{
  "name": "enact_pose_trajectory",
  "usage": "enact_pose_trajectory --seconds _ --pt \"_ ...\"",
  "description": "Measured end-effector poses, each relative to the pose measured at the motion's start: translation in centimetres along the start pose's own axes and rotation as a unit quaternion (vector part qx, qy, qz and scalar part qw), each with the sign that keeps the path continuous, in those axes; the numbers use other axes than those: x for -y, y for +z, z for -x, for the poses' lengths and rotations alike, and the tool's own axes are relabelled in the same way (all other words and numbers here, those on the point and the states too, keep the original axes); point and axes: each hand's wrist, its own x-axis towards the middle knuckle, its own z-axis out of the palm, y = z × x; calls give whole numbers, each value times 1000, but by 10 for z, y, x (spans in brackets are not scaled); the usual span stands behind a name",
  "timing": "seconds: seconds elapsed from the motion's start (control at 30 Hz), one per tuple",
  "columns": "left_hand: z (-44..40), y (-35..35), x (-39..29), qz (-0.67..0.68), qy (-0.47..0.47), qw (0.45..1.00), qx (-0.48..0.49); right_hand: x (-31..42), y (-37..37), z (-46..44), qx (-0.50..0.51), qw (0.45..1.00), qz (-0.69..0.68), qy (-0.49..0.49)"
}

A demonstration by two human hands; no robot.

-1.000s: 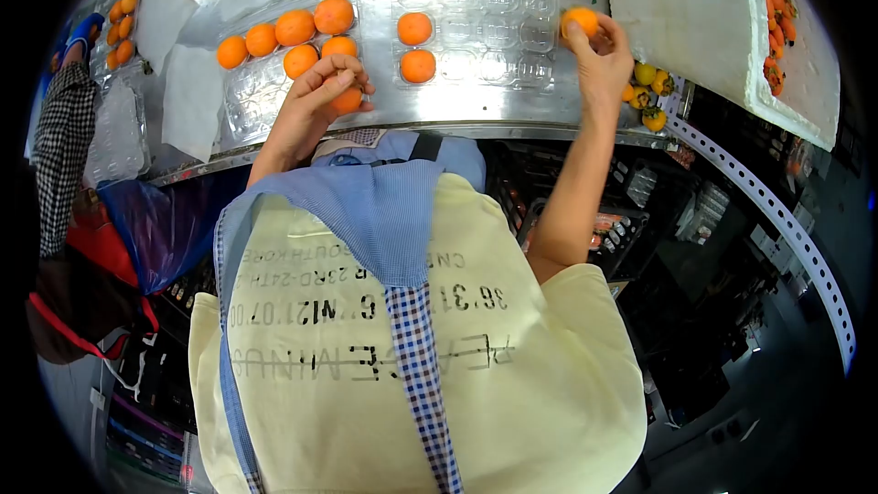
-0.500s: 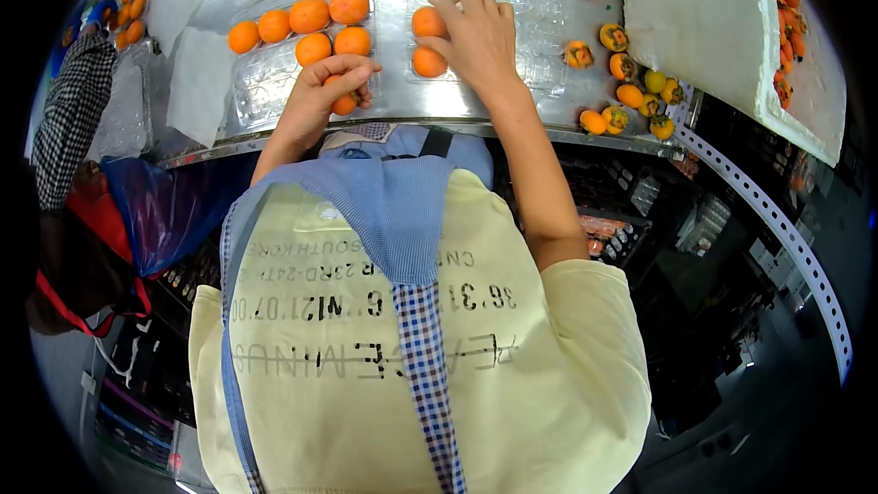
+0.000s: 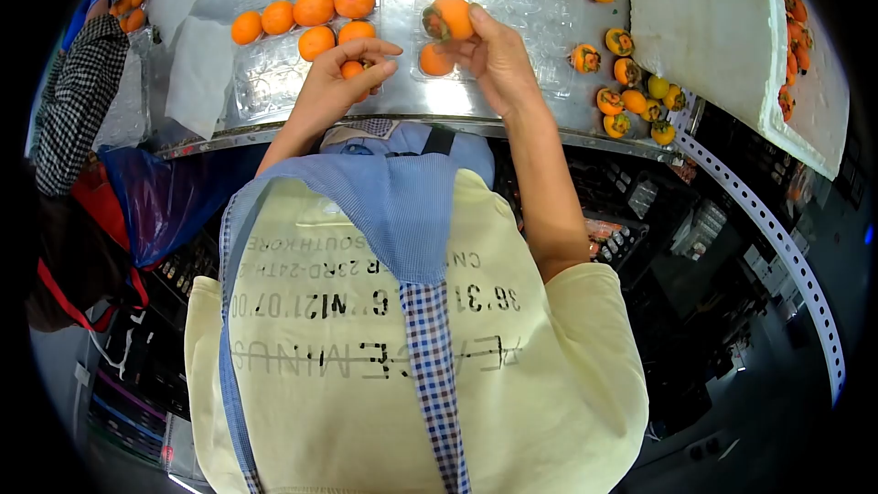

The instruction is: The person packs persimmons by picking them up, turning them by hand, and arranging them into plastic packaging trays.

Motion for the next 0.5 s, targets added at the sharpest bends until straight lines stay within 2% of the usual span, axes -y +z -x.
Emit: enact_pose_trajectory --seconds 0.1,0.17,0.2,0.3,0.37,0.4,0.47,0.5 --pt "-7 11 -4 -15 11 1000 -4 -2 1 4 23 997 -71 29" --pt "-7 19 -17 -33 62 997 -33 -2 5 8 33 995 -85 35" --pt "-6 22 -21 -43 87 994 -47 -5 6 8 29 998 -44 25" --pt "-12 27 -18 -145 244 953 -106 -12 5 9 27 996 80 1" --pt "-16 21 -11 -172 259 943 -119 -11 1 7 41 986 159 -5" --pt "-16 17 -8 -185 267 937 -125 -12 -4 5 24 971 230 -51" --pt "-10 7 -11 -40 118 986 -109 -11 -12 0 -11 919 369 -141" --pt "-7 -1 -11 33 41 994 -100 -8 -10 2 3 877 460 -142"
